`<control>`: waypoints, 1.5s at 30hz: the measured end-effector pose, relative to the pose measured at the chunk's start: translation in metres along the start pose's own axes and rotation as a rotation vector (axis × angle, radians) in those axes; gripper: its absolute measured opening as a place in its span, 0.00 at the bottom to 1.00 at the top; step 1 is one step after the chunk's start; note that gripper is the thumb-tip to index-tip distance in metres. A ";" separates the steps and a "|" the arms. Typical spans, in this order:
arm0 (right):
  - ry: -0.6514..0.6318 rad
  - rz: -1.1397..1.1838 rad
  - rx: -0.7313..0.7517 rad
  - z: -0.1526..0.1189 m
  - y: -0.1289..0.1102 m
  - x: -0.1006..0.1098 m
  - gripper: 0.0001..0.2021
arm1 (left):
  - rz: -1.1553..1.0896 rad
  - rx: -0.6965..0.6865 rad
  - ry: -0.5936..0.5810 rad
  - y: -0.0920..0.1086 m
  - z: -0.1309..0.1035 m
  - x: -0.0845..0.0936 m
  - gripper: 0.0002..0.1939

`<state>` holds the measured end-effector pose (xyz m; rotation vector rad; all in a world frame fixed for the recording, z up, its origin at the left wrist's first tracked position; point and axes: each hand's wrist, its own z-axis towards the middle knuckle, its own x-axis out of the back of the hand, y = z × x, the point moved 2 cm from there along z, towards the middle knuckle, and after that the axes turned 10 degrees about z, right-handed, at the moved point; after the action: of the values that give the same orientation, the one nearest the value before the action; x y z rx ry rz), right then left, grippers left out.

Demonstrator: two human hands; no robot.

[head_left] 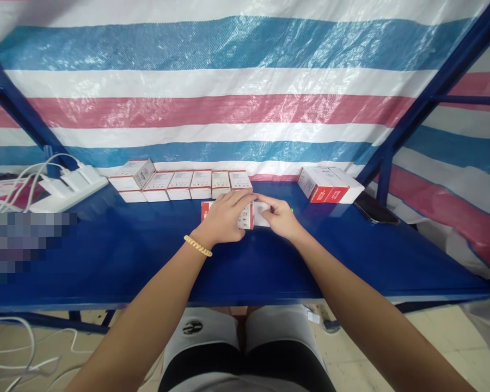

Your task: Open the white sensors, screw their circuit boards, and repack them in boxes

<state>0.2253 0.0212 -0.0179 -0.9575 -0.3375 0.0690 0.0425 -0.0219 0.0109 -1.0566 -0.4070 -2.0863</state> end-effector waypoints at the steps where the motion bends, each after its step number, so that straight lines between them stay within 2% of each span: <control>1: -0.005 -0.017 0.031 0.000 -0.001 0.000 0.29 | 0.016 -0.006 0.025 0.000 0.000 0.000 0.41; 4: -0.026 -0.092 0.120 -0.001 -0.004 0.000 0.30 | 0.071 0.017 0.098 -0.002 0.000 0.000 0.38; 10: -0.157 -0.197 0.120 -0.005 -0.006 -0.002 0.39 | 0.121 0.184 0.186 -0.005 0.000 -0.003 0.38; 13: -0.204 -0.234 0.147 -0.006 -0.007 -0.004 0.40 | 0.127 0.249 0.240 -0.008 0.000 -0.004 0.38; 16: -0.177 -0.248 0.145 -0.006 -0.010 -0.002 0.35 | 0.131 0.277 0.248 -0.009 -0.001 -0.006 0.39; 20: -0.050 -0.211 0.095 -0.005 -0.011 0.003 0.20 | 0.139 0.298 0.235 -0.008 -0.001 -0.007 0.39; 23: -0.003 -0.145 0.068 -0.005 -0.009 0.004 0.11 | 0.132 0.357 0.280 -0.011 -0.002 -0.005 0.39; 25: -0.002 -0.113 0.071 -0.004 -0.008 0.003 0.09 | 0.124 0.390 0.324 -0.014 -0.003 -0.004 0.39; 32: -0.051 0.106 0.093 -0.001 -0.011 -0.002 0.15 | 0.088 0.474 0.474 -0.022 -0.007 -0.002 0.39; 41: -0.125 0.209 0.010 -0.005 -0.006 -0.005 0.16 | -0.071 0.413 0.493 -0.027 -0.003 -0.004 0.39; 45: -0.222 0.133 -0.006 -0.007 -0.009 -0.008 0.21 | -0.185 0.445 0.411 -0.035 -0.007 -0.005 0.40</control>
<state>0.2195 0.0093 -0.0164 -0.9791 -0.4782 0.2971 0.0145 0.0001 0.0042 -0.3314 -0.7357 -2.1642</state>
